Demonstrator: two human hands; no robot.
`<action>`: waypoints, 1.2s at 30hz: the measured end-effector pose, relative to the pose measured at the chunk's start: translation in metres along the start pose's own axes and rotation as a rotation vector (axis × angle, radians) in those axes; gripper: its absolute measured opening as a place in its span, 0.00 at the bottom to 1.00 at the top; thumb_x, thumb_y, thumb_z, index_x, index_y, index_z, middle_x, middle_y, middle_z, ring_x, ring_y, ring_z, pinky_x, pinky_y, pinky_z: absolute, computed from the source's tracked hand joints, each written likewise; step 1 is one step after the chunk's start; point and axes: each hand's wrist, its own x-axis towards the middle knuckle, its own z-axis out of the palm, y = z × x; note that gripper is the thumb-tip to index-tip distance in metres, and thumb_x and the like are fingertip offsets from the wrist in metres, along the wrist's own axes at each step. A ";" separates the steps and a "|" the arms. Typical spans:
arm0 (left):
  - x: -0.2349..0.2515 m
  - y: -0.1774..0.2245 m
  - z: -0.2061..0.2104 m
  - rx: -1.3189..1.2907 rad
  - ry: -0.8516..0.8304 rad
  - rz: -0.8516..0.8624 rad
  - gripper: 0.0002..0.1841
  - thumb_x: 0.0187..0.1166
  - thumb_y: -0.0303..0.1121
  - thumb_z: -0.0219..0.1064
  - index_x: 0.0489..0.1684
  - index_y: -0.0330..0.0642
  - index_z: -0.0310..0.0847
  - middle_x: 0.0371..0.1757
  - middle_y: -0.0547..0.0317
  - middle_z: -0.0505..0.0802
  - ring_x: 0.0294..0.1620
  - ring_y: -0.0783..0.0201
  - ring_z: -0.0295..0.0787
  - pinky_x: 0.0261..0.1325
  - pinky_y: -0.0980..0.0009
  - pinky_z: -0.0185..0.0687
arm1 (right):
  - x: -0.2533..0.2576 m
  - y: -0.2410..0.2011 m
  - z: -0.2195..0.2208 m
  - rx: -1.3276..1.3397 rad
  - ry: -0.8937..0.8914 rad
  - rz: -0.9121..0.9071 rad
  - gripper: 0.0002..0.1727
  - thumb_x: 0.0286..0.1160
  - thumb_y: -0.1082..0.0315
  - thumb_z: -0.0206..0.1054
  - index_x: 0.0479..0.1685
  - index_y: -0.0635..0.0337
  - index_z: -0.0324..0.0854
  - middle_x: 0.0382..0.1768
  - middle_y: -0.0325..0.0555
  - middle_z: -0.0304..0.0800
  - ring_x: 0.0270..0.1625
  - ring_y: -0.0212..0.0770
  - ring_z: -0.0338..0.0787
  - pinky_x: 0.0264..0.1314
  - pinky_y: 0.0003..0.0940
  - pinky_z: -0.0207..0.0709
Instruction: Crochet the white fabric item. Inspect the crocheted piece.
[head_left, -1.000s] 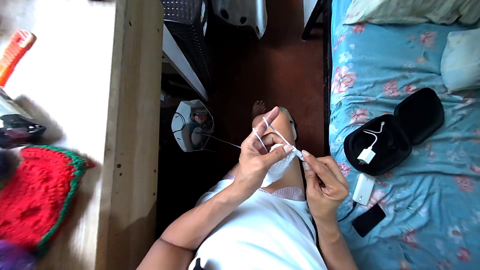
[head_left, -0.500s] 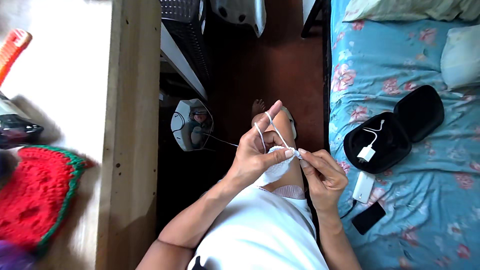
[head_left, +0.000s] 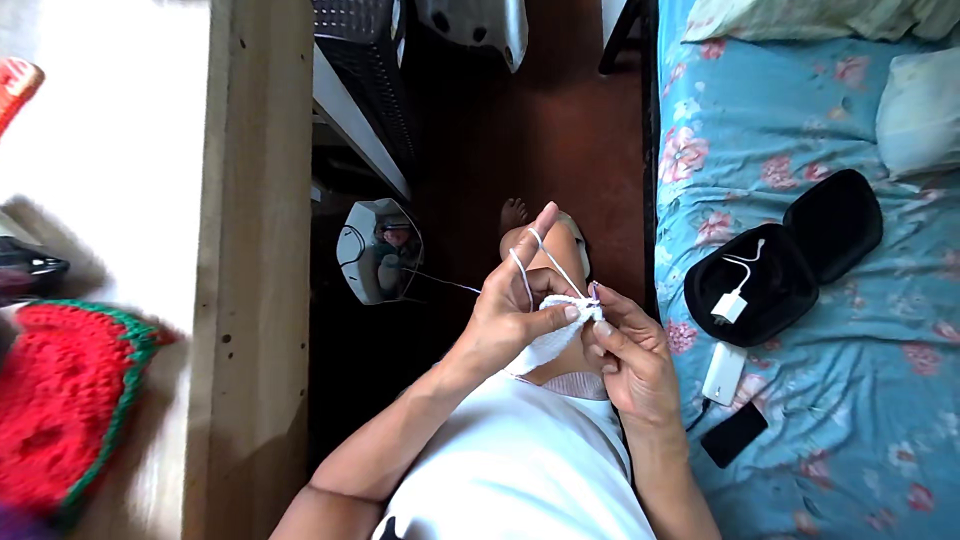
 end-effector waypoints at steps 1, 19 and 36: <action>0.000 -0.001 0.000 -0.017 0.006 -0.012 0.56 0.64 0.10 0.67 0.97 0.53 0.39 0.36 0.57 0.92 0.35 0.68 0.91 0.46 0.73 0.90 | 0.000 0.001 0.000 0.040 0.012 0.030 0.17 0.78 0.77 0.63 0.61 0.61 0.90 0.35 0.40 0.93 0.24 0.18 0.77 0.22 0.12 0.67; 0.007 -0.027 0.010 0.230 0.224 0.178 0.49 0.64 0.13 0.69 0.94 0.41 0.50 0.33 0.62 0.93 0.32 0.73 0.89 0.41 0.76 0.87 | 0.000 0.015 0.003 -0.678 0.145 -0.337 0.16 0.74 0.83 0.60 0.57 0.75 0.85 0.40 0.40 0.92 0.33 0.17 0.83 0.35 0.11 0.77; 0.000 -0.037 0.022 0.124 0.312 0.381 0.42 0.66 0.14 0.68 0.88 0.45 0.64 0.37 0.66 0.94 0.37 0.74 0.89 0.48 0.73 0.87 | -0.003 0.017 0.014 -0.694 0.294 -0.440 0.10 0.72 0.83 0.64 0.51 0.70 0.76 0.37 0.35 0.91 0.38 0.18 0.89 0.44 0.13 0.84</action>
